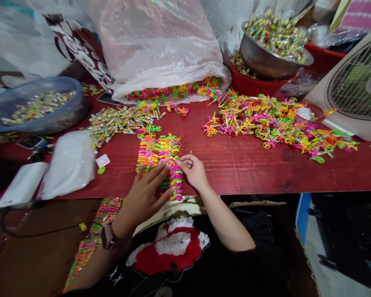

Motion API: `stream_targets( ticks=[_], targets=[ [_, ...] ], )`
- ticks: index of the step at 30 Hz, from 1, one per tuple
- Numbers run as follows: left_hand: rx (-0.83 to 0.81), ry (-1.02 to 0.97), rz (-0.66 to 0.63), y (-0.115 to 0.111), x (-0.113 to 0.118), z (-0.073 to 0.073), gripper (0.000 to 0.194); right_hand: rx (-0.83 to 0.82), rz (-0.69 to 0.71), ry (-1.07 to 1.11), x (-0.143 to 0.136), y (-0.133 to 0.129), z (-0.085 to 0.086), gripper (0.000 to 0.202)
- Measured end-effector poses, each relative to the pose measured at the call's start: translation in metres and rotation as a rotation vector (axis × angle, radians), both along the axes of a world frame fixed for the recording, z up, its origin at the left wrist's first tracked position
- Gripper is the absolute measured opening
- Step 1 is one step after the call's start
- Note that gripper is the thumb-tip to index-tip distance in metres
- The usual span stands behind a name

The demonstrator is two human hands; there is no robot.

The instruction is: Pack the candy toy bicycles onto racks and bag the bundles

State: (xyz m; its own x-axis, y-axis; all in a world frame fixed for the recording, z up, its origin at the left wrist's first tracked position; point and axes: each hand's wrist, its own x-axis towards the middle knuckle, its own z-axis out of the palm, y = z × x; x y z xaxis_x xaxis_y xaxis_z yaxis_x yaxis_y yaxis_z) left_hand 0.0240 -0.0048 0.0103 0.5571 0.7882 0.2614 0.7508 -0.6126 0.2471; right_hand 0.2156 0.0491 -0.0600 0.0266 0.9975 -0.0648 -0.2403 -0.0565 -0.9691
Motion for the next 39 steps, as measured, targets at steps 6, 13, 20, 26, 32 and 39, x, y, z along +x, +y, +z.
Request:
stream_targets(
  ticks=[6, 13, 20, 26, 32, 39],
  targets=[
    [0.006, -0.008, 0.001, 0.001, 0.000, 0.000, 0.065, -0.074, 0.206, 0.115, 0.012, -0.005, 0.009, 0.054],
    [-0.028, 0.003, 0.026, 0.002, 0.001, 0.006, 0.067, -0.046, 0.180, 0.039, 0.005, 0.003, 0.010, 0.050],
    [-0.010, -0.013, 0.054, 0.002, 0.001, 0.002, 0.064, 0.008, 0.093, -0.060, 0.016, -0.006, 0.013, 0.048],
    [-0.011, -0.009, 0.058, 0.003, 0.000, 0.000, 0.063, 0.073, 0.239, -0.204, 0.025, -0.016, 0.009, 0.034],
    [-0.037, -0.034, 0.047, 0.003, 0.000, 0.001, 0.066, 0.108, 0.135, -0.223, 0.009, -0.013, 0.006, 0.036],
    [-0.046, -0.043, 0.066, 0.004, 0.001, 0.002, 0.064, 0.160, 0.059, -0.174, 0.007, -0.002, 0.015, 0.033]
  ],
)
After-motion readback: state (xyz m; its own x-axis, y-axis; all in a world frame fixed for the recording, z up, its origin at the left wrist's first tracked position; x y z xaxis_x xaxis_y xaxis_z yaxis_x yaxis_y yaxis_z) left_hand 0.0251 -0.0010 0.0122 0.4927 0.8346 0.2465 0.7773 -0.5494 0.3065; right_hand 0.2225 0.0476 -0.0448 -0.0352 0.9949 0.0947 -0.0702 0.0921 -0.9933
